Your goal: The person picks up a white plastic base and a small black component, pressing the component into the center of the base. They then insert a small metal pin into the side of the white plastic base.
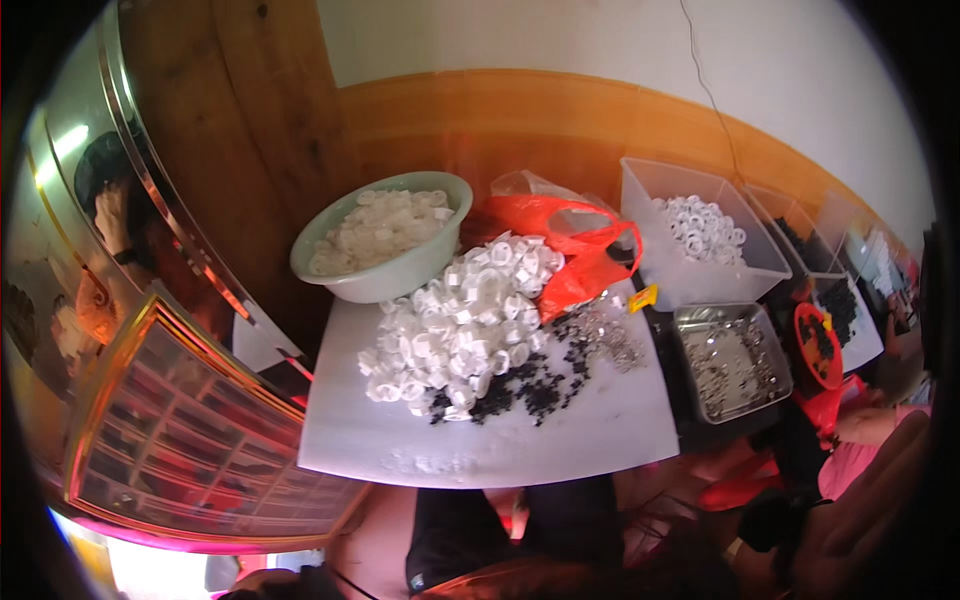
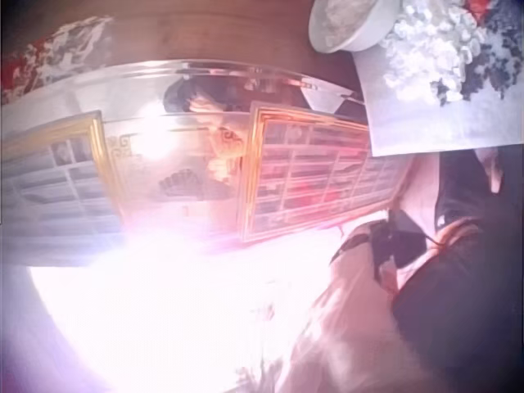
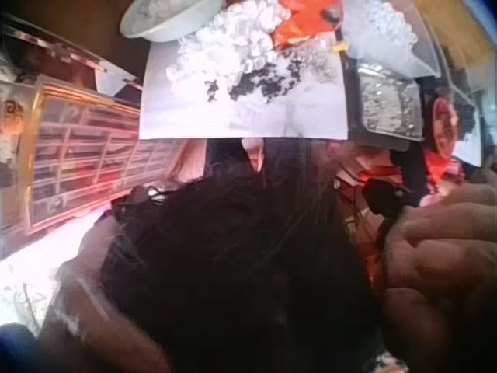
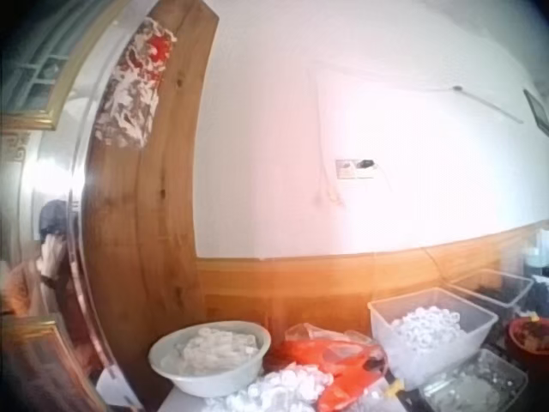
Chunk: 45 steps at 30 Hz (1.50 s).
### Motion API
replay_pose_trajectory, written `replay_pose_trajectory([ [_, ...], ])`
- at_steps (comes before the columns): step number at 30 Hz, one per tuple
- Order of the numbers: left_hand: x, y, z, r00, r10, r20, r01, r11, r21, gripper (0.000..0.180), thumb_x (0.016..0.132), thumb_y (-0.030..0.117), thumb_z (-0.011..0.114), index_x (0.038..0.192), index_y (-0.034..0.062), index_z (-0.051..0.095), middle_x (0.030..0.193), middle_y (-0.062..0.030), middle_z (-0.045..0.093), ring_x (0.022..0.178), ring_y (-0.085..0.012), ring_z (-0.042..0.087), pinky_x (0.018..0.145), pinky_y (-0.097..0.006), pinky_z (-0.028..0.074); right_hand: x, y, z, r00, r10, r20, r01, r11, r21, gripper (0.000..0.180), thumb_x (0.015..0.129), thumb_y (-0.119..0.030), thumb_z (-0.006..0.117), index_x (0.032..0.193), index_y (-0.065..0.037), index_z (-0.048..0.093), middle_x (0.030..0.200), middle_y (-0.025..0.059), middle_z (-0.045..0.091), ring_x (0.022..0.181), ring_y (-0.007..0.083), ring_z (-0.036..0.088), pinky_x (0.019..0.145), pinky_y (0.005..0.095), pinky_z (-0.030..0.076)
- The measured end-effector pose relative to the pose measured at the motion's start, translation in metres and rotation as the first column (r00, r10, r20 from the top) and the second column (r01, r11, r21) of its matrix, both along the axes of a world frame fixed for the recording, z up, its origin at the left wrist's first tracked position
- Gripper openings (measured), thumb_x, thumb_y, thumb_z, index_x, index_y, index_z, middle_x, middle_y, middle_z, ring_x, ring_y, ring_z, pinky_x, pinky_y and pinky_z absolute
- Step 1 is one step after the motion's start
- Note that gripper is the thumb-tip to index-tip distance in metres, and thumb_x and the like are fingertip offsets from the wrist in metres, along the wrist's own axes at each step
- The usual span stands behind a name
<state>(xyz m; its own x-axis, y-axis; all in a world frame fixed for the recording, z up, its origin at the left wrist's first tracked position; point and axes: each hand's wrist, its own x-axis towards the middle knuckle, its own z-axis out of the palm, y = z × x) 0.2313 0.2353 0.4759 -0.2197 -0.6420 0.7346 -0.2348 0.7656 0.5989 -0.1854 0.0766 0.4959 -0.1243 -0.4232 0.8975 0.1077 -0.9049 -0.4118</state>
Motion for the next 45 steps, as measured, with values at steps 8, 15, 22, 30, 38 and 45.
replay_pose_trajectory([
  [8, -0.029, 0.002, -0.045, 0.987, 0.085, -0.138, -0.101, 0.988, -0.12, 0.019, 0.079, 0.014, 0.061, 0.068, -0.0018, 0.06, 0.071, -0.0154, 0.063, 0.056, -0.0226, 0.059, 0.049, -0.029, 0.047, -0.017, -0.01, 0.033, 0.989, 0.024, -0.147, -0.037, 0.995, -0.09, 0.008, 0.085, -0.002, 0.052, 0.09, -0.001, 0.046, 0.077, 0.0063, 0.042, 0.061, 0.0148, 0.043, 0.062, 0.0251, 0.036],
  [15, -0.032, -0.035, -0.051, 0.993, 0.03, -0.114, -0.051, 0.981, -0.186, 0.019, 0.078, 0.014, 0.061, 0.066, -0.0011, 0.06, 0.069, -0.015, 0.063, 0.054, -0.0219, 0.059, 0.047, -0.028, 0.047, -0.038, -0.006, 0.023, 0.989, -0.085, -0.125, 0.069, 0.989, -0.129, 0.008, 0.085, -0.002, 0.052, 0.089, -0.001, 0.046, 0.077, 0.0062, 0.042, 0.062, 0.0148, 0.042, 0.063, 0.0251, 0.036],
  [22, -0.069, -0.028, -0.076, 0.976, 0.057, -0.209, -0.072, 0.996, -0.061, 0.019, 0.077, 0.013, 0.061, 0.064, -0.0004, 0.06, 0.066, -0.0145, 0.063, 0.051, -0.0212, 0.058, 0.046, -0.027, 0.046, -0.064, 0.006, 0.027, 0.963, -0.108, -0.246, 0.112, 0.994, 0.003, 0.007, 0.085, -0.002, 0.052, 0.089, -0.002, 0.046, 0.077, 0.006, 0.042, 0.062, 0.0149, 0.042, 0.063, 0.0251, 0.036],
  [30, -0.041, 0.0, -0.054, 0.984, 0.111, -0.137, -0.117, 0.992, -0.037, 0.019, 0.076, 0.012, 0.061, 0.061, 0.0004, 0.06, 0.064, -0.0141, 0.063, 0.048, -0.0203, 0.058, 0.044, -0.027, 0.046, -0.041, 0.031, 0.017, 0.974, -0.113, -0.198, 0.128, 0.99, 0.065, 0.007, 0.085, -0.001, 0.052, 0.089, -0.002, 0.046, 0.076, 0.0059, 0.042, 0.062, 0.0149, 0.042, 0.063, 0.0251, 0.036],
  [38, -0.082, -0.005, -0.047, 0.957, 0.08, -0.279, 0.002, 0.959, 0.283, 0.029, 0.089, 0.016, 0.053, 0.071, -0.0016, 0.066, 0.072, -0.0092, 0.065, 0.057, -0.0187, 0.061, 0.047, -0.028, 0.047, 0.031, 0.015, 0.02, 0.652, -0.246, -0.717, 0.374, 0.927, 0.022, 0.011, 0.086, -0.006, 0.053, 0.09, 0.002, 0.06, 0.077, 0.0032, 0.055, 0.059, 0.0103, 0.048, 0.059, 0.0241, 0.039],
  [45, -0.095, -0.054, -0.125, 0.998, 0.053, -0.041, -0.012, 0.738, 0.674, 0.02, 0.093, 0.01, 0.055, 0.08, -0.003, 0.062, 0.067, -0.0078, 0.061, 0.055, -0.0126, 0.06, 0.05, -0.026, 0.047, 0.063, -0.139, -0.085, -0.144, -0.113, -0.983, 0.235, 0.961, -0.144, 0.004, 0.076, 0.002, 0.051, 0.077, 0.003, 0.055, 0.086, 0.0194, 0.057, 0.082, 0.035, 0.057, 0.071, 0.0384, 0.047],
])
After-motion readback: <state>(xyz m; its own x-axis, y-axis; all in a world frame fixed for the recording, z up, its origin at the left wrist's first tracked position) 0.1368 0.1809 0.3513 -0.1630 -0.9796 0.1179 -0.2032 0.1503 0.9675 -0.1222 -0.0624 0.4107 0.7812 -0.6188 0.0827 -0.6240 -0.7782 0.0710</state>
